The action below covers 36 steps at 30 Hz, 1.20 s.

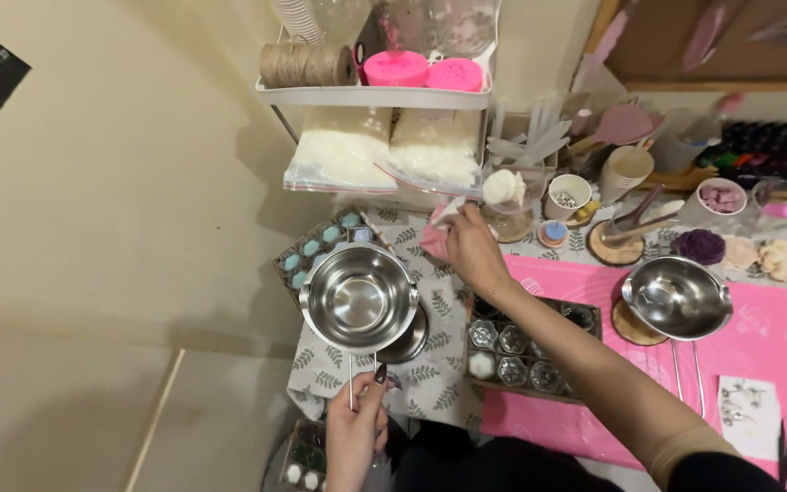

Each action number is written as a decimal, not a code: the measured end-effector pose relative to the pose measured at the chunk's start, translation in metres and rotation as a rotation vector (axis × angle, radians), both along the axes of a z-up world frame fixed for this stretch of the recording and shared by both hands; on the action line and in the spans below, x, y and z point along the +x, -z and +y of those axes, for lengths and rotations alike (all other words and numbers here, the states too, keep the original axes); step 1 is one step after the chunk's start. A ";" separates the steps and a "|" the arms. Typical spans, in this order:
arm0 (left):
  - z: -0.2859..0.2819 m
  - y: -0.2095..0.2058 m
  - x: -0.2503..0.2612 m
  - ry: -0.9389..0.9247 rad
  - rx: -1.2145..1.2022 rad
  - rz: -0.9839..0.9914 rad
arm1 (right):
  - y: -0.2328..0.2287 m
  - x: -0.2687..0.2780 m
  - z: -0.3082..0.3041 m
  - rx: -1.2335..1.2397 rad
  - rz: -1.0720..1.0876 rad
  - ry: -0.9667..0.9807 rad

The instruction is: The person is preparing candle molds and pouring melted wax into small containers.

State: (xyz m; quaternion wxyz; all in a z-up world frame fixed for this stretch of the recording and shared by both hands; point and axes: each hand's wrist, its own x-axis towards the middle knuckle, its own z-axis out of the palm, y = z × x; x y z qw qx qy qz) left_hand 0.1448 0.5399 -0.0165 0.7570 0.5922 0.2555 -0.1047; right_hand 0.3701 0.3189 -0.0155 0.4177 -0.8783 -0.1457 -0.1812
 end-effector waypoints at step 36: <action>0.017 -0.027 0.011 0.420 0.078 -0.022 | -0.032 -0.137 0.023 0.963 0.689 0.182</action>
